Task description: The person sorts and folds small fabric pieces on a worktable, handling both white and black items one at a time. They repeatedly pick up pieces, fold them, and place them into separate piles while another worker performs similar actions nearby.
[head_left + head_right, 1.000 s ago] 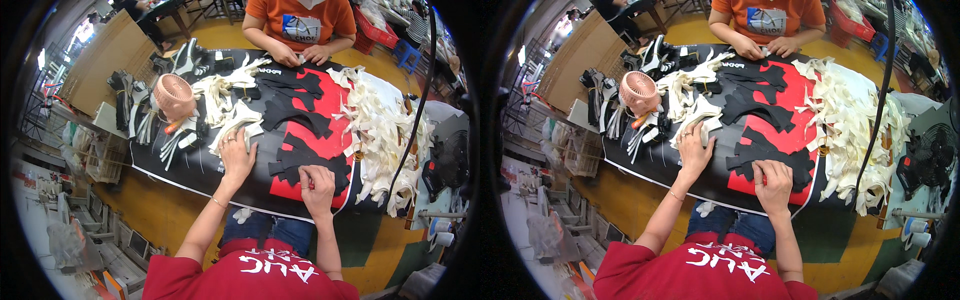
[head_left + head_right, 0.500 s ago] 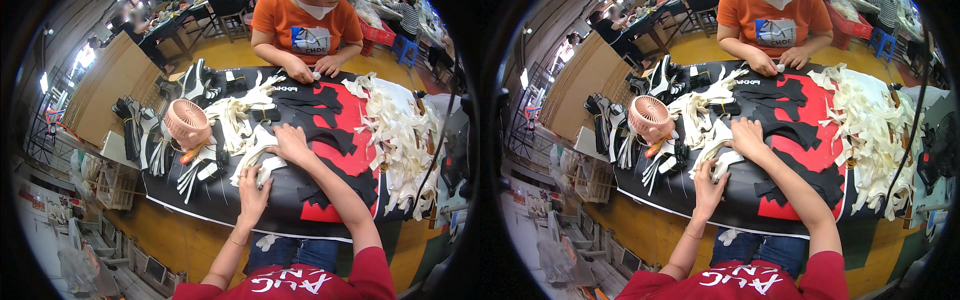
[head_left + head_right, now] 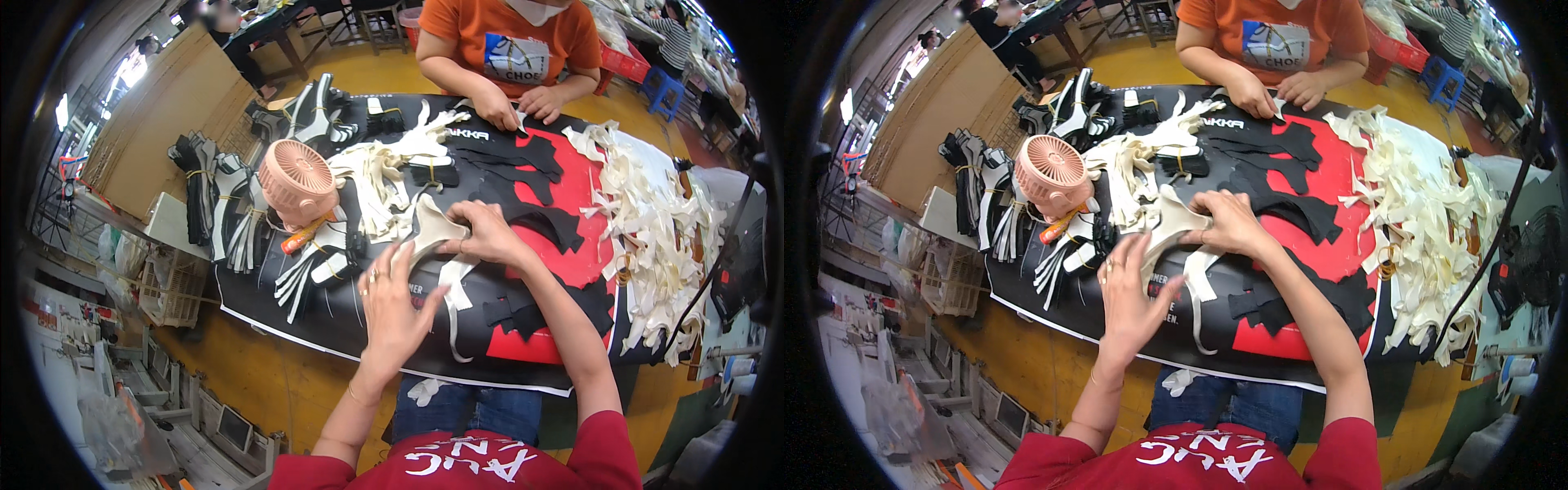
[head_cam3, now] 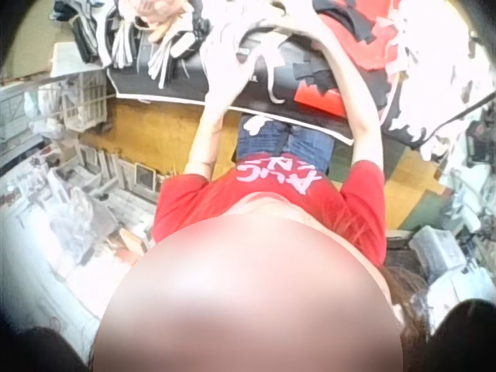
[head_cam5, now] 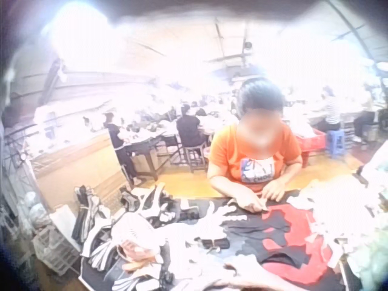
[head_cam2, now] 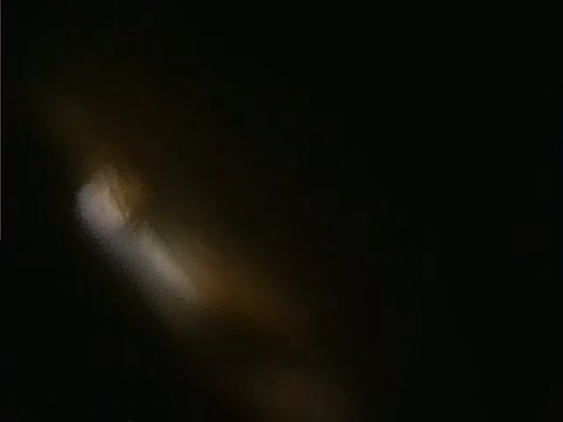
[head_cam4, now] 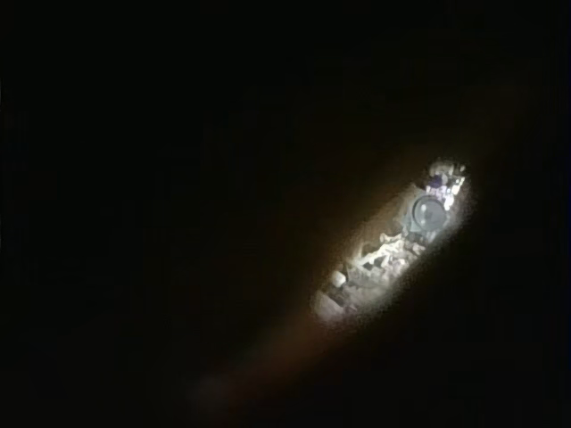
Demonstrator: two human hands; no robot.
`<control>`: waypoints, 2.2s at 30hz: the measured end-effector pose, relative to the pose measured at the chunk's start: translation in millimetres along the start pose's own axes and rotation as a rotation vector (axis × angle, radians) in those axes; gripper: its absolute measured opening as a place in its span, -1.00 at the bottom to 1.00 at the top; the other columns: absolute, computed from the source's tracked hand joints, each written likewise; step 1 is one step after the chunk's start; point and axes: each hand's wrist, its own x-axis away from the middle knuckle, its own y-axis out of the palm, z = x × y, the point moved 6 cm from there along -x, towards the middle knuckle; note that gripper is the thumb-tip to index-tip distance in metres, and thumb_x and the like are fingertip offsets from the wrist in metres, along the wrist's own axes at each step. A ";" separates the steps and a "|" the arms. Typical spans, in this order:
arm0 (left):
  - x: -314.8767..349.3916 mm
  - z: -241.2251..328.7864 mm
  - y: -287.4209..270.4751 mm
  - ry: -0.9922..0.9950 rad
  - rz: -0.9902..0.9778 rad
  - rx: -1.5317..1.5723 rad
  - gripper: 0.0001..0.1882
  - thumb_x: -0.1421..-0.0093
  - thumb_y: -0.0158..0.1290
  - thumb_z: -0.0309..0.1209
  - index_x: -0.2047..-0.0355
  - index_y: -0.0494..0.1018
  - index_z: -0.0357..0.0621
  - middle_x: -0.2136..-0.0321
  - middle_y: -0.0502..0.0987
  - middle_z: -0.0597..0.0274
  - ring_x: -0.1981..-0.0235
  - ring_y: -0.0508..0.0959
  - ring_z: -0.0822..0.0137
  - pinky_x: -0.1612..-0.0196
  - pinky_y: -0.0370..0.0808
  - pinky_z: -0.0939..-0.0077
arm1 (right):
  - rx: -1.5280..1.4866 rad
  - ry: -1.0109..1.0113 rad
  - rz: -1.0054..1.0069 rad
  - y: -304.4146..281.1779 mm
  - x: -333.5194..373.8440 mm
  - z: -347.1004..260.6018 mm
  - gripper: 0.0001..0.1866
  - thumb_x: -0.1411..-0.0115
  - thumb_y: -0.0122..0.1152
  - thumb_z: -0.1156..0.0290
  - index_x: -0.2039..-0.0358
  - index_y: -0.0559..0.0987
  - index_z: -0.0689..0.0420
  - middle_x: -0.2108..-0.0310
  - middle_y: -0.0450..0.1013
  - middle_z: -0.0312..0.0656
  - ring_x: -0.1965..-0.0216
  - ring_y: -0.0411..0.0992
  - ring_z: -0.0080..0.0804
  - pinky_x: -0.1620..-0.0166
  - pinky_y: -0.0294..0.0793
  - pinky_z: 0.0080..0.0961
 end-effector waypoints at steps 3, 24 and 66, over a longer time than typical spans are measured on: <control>-32.3 -8.5 8.1 0.046 0.116 0.132 -0.34 -0.14 0.26 -0.27 -0.16 0.32 -0.36 0.09 0.53 -0.15 0.04 0.55 0.05 -0.06 0.39 0.14 | -0.392 -0.187 -0.001 -14.2 5.4 -14.5 -0.54 0.06 0.53 0.21 0.23 0.57 0.20 0.33 0.56 -0.16 0.19 0.50 -0.34 0.12 0.40 -0.37; -31.2 9.0 65.7 0.094 -0.193 0.139 -0.49 -0.08 0.29 -0.28 0.00 0.46 -0.28 0.09 0.49 -0.16 0.03 0.49 -0.11 -0.06 0.41 0.16 | 0.340 -0.087 0.008 -13.6 42.3 8.6 -0.69 -0.22 0.19 0.35 0.01 0.56 0.04 0.22 0.48 -0.02 0.15 0.50 -0.01 0.03 0.46 -0.15; 61.0 52.1 -26.3 0.275 -0.061 1.343 -0.84 -0.17 0.26 -0.33 0.38 0.48 -0.02 -0.04 0.35 0.05 0.15 0.44 0.28 0.08 0.39 0.41 | -1.373 -0.225 -0.399 9.7 186.2 -98.9 -0.71 -0.42 0.06 0.22 0.28 0.49 0.21 0.44 0.38 -0.43 0.36 0.31 -0.69 0.28 0.33 -0.64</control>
